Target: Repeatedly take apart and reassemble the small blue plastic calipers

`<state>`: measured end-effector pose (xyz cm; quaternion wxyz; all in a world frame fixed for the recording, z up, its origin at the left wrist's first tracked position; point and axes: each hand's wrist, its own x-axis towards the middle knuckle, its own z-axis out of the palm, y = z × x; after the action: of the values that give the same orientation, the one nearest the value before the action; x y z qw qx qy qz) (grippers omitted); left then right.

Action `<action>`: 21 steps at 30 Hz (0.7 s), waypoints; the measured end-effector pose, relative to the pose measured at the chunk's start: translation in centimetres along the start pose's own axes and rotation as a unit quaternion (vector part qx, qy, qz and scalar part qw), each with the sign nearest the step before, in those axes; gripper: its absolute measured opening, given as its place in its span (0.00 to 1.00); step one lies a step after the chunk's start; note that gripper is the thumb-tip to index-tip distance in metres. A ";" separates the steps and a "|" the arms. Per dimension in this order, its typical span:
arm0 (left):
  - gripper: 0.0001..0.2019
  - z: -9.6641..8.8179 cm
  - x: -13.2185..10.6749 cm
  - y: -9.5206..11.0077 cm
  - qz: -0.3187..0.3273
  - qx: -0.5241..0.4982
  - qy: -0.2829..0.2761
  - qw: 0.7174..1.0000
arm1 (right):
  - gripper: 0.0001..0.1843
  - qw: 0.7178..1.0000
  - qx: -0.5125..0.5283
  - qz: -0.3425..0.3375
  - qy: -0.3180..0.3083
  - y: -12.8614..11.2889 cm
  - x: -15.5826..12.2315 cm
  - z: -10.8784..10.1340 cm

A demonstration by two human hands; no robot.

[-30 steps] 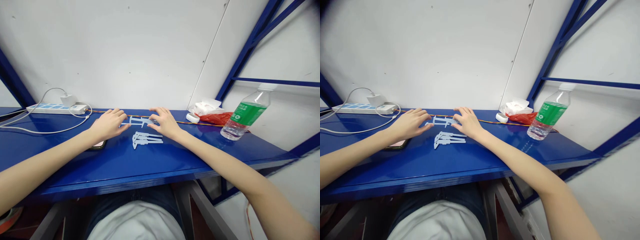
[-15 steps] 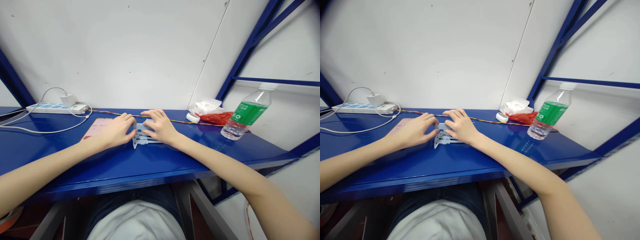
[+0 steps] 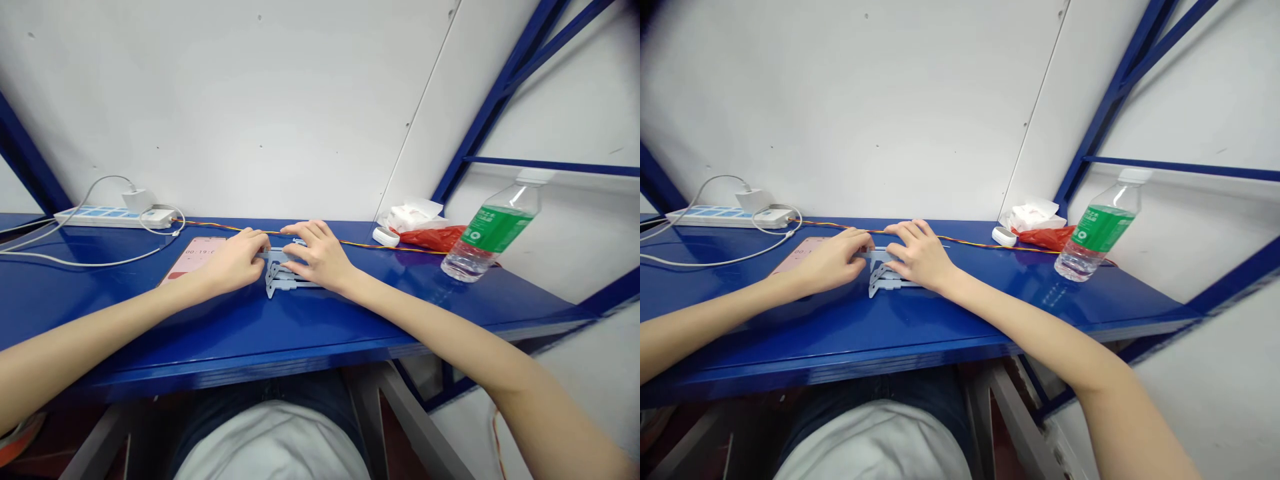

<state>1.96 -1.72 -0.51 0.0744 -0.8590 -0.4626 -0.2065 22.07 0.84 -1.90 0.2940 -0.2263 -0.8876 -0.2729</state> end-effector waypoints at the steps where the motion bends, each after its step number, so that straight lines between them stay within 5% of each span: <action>1: 0.09 0.0 0.0 -0.1 0.003 0.007 0.000 1.000 | 0.09 1.000 -0.003 -0.003 0.007 0.0 0.0 0.1; 11: 0.11 0.5 -0.1 -2.8 0.086 0.247 0.063 0.963 | 0.08 0.996 -0.017 0.084 0.019 1.6 -0.8 0.7; 17: 0.10 0.9 -0.4 -1.8 0.172 0.217 0.037 0.960 | 0.09 0.996 0.013 0.083 -0.008 1.0 -0.5 0.4; 21: 0.12 1.4 -0.2 -2.3 0.150 0.208 0.010 0.967 | 0.09 0.987 0.057 0.137 -0.059 1.1 -0.4 0.7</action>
<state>0.36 -0.11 -1.99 0.2861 -0.8820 -0.3607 -0.1006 22.69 1.98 -2.25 0.2881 -0.3444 -0.8782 -0.1651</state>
